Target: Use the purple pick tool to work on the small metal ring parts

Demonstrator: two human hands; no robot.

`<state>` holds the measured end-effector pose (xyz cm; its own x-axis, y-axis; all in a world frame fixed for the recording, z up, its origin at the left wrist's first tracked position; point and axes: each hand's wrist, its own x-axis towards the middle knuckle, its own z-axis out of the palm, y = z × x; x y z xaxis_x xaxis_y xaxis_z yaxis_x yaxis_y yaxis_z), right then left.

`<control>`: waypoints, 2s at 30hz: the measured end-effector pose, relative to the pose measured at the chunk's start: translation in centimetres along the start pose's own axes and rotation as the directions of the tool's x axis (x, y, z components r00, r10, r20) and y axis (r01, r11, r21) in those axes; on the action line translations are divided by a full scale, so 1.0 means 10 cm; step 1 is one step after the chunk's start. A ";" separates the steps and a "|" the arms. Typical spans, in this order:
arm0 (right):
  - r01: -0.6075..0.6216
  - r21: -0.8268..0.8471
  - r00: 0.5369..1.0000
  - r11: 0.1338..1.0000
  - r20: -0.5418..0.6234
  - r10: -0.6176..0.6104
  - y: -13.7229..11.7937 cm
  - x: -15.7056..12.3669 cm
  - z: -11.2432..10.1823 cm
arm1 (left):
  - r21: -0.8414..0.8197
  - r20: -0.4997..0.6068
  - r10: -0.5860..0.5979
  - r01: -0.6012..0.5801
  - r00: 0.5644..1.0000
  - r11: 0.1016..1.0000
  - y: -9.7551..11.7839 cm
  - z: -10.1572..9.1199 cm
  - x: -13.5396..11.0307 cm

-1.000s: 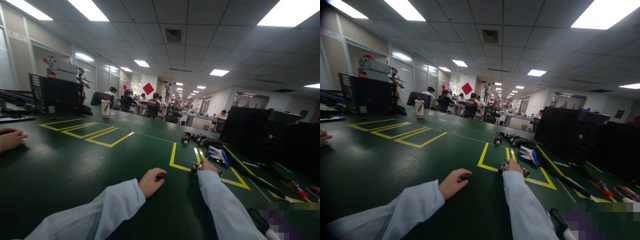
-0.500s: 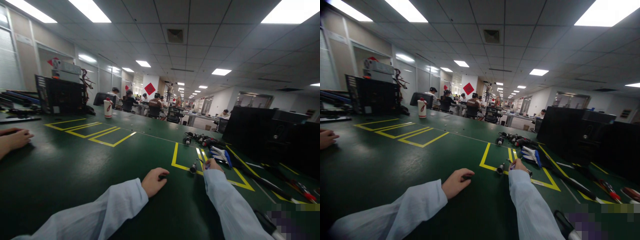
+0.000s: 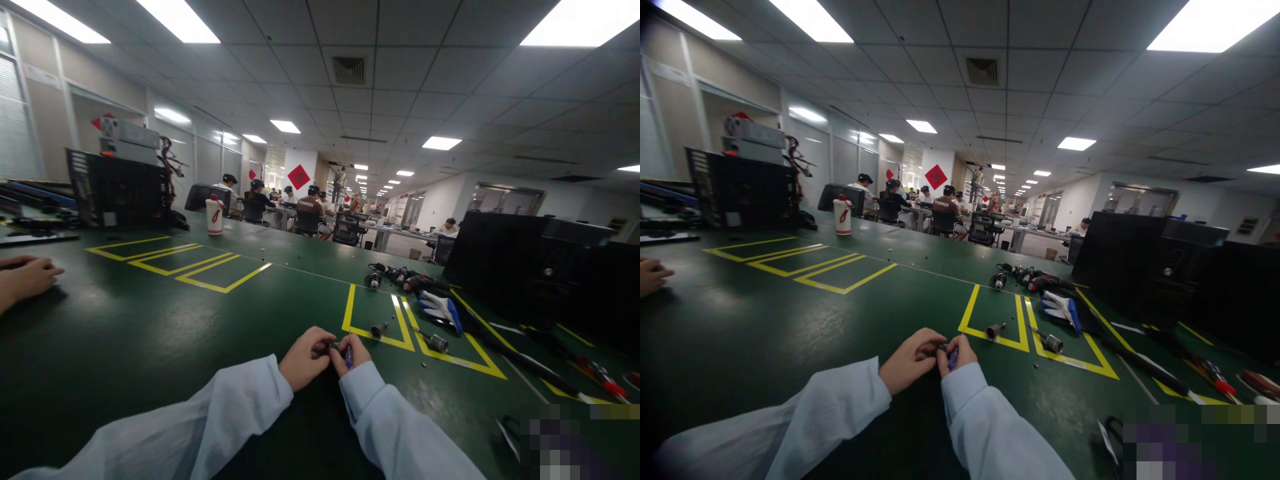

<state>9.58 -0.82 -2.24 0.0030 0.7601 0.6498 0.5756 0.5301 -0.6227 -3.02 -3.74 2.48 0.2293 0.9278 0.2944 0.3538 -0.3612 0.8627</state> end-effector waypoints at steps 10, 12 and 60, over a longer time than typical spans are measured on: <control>0.007 -0.027 1.000 1.000 0.000 -0.007 -0.02 0.02 0.06 | -0.069 0.097 0.055 -0.049 0.994 0.996 -0.12 -0.01 0.02; 0.040 -0.086 0.999 0.996 0.012 -0.039 -0.01 0.08 0.02 | -0.110 0.091 0.024 -0.014 0.996 0.994 -0.12 0.00 0.02; -0.533 0.426 0.846 0.731 0.272 0.458 -0.04 0.10 -0.24 | -0.378 -0.071 -0.250 0.205 0.966 0.903 -0.31 -0.27 0.19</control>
<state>11.33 -1.22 -0.29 0.0438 0.9883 0.1461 0.0713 0.1428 -0.9872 -6.08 -0.64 1.47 0.0688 0.9928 0.0981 0.0233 -0.0999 0.9947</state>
